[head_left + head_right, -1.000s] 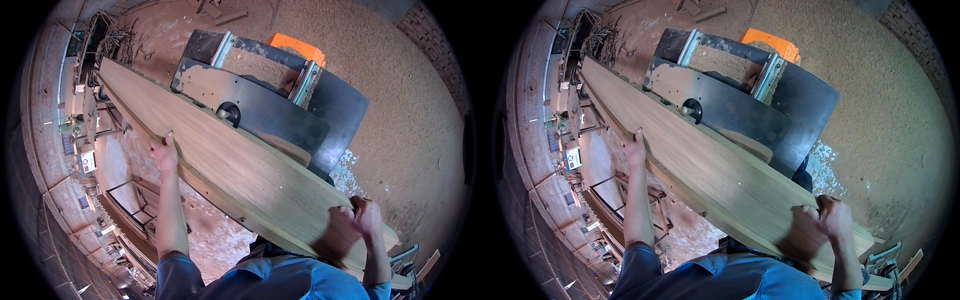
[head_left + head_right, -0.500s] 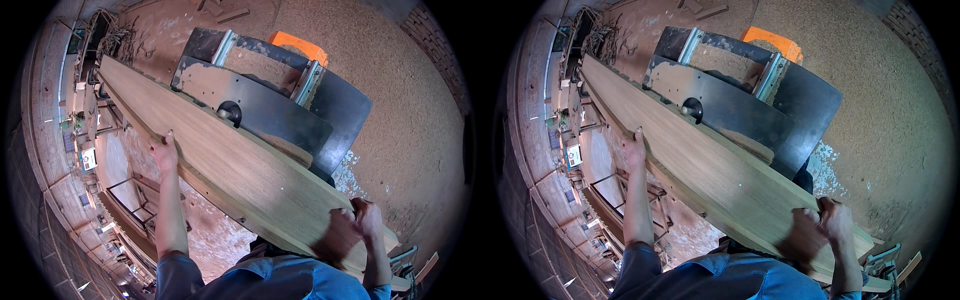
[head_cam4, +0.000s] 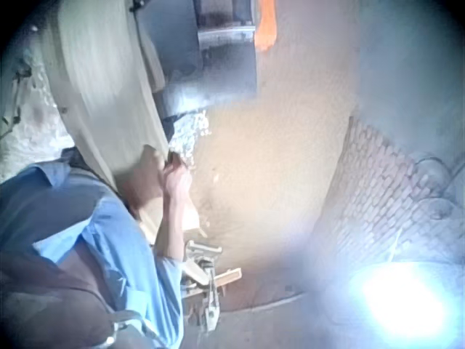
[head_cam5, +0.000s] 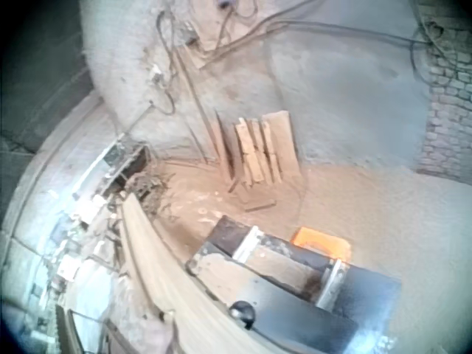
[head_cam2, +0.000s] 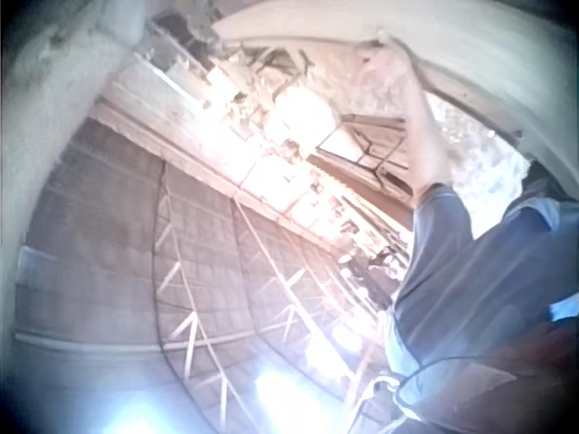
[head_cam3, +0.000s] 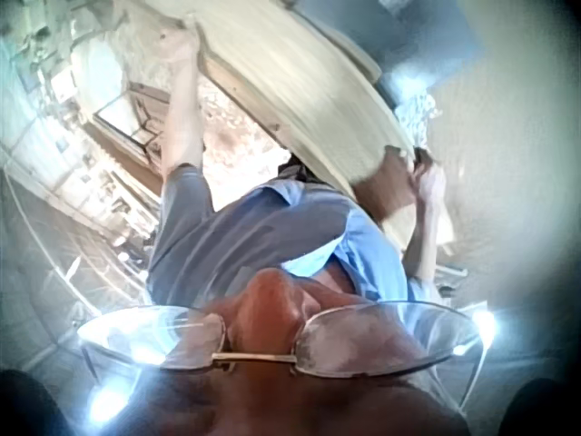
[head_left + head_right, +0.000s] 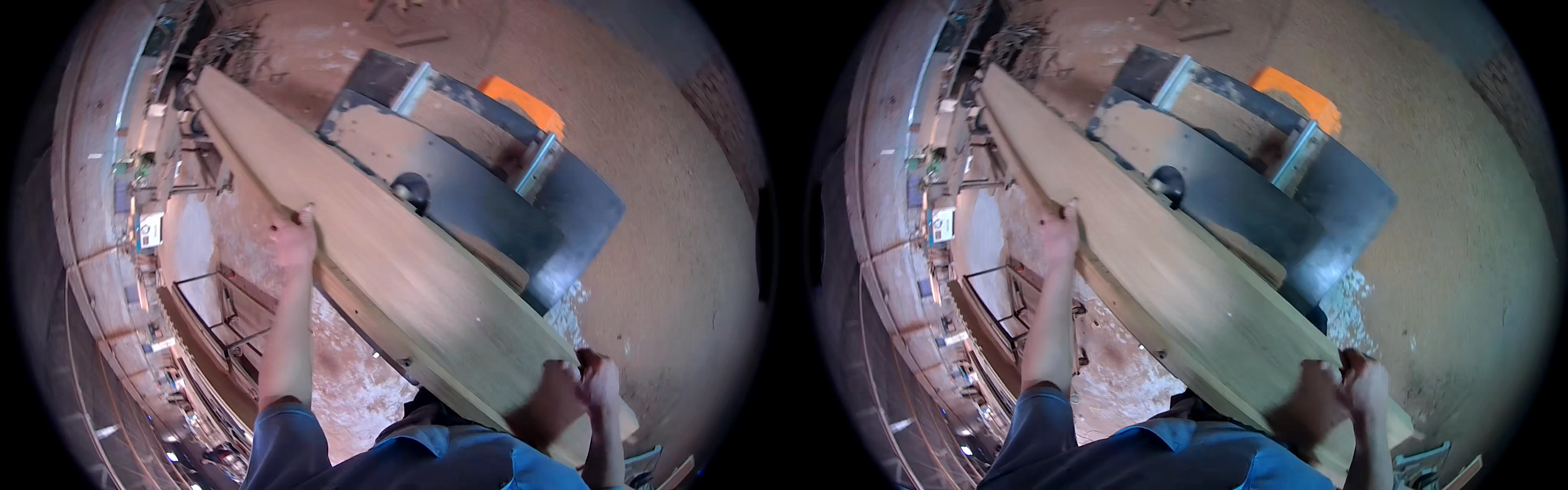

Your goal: The person guides a wooden board across a jointer machine while applying downward pressure to flatten an edge. They then lift the board and stack it on top of another piece of wood.

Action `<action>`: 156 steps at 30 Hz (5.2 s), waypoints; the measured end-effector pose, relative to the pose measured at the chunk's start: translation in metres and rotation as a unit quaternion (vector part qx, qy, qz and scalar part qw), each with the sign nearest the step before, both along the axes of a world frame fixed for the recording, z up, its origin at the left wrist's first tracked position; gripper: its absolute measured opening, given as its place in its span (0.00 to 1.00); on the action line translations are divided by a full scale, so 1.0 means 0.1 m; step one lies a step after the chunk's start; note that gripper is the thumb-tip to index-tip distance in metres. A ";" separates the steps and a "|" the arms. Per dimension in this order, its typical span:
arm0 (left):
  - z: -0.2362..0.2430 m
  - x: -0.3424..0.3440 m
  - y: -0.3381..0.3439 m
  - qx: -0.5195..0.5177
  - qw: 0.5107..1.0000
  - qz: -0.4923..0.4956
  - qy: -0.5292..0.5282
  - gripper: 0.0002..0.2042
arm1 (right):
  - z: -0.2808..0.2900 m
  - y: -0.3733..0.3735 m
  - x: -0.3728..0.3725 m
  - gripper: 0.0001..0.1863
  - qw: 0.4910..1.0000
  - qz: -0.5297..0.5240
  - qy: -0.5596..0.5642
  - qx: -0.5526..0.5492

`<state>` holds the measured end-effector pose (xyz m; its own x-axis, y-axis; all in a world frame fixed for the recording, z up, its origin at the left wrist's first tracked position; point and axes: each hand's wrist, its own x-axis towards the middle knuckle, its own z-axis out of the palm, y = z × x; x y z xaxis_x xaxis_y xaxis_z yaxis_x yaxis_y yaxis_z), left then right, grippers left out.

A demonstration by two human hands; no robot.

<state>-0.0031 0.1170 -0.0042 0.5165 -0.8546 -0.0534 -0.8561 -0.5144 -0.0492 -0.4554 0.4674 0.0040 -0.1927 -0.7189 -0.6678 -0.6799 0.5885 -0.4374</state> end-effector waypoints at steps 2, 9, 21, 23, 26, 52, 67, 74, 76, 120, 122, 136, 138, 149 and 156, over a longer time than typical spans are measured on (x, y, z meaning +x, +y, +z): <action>-0.02 -0.09 0.01 -0.038 0.999 -0.008 0.018 0.43 | -0.04 0.09 -0.05 0.29 1.000 0.014 -0.003 -0.011; 0.27 -0.22 0.09 -0.056 0.995 0.026 0.082 0.40 | -0.22 0.15 0.02 0.41 0.994 0.016 0.020 -0.104; 0.30 -0.26 0.10 -0.026 0.992 0.051 0.111 0.46 | -0.13 0.09 -0.05 0.28 0.998 0.039 0.023 0.037; 0.31 -0.27 0.09 -0.030 0.992 0.047 0.115 0.45 | -0.09 0.07 -0.04 0.28 0.998 0.034 0.020 0.046; 0.29 -0.30 0.04 -0.046 0.993 0.028 0.101 0.44 | -0.08 0.09 -0.05 0.30 1.000 0.010 0.008 0.002; 0.08 -0.13 0.00 -0.039 0.998 0.028 0.047 0.45 | -0.08 0.07 0.02 0.42 0.998 0.015 0.014 -0.061; 0.14 -0.17 -0.01 -0.025 0.998 0.038 0.043 0.47 | -0.19 0.15 -0.02 0.40 0.997 0.024 0.026 -0.075; 0.12 -0.17 -0.02 -0.019 0.998 0.039 0.048 0.47 | -0.11 0.10 -0.01 0.40 0.997 0.016 0.016 -0.075; 0.12 -0.16 -0.02 -0.021 0.998 0.038 0.046 0.47 | -0.11 0.10 -0.02 0.40 0.997 0.019 0.016 -0.071; 0.11 -0.17 -0.03 -0.013 0.999 0.028 0.039 0.48 | -0.08 0.06 -0.02 0.45 0.999 -0.006 0.003 -0.054; 0.13 -0.19 -0.02 -0.012 0.999 0.030 0.040 0.48 | -0.08 0.06 -0.03 0.45 0.999 -0.003 -0.001 -0.052; 0.10 -0.16 -0.04 -0.018 0.999 0.024 0.034 0.48 | -0.05 0.03 -0.03 0.45 0.999 0.000 -0.005 -0.054; 0.10 -0.17 -0.04 -0.018 0.999 0.021 0.034 0.48 | -0.07 0.05 -0.04 0.45 0.998 -0.001 -0.006 -0.058; 0.10 -0.17 -0.04 -0.019 0.999 0.023 0.034 0.47 | -0.03 0.01 -0.04 0.45 0.998 0.005 -0.006 -0.062; 0.13 -0.20 -0.04 -0.018 0.999 0.019 0.040 0.47 | -0.03 0.02 -0.04 0.44 0.998 -0.002 -0.001 -0.069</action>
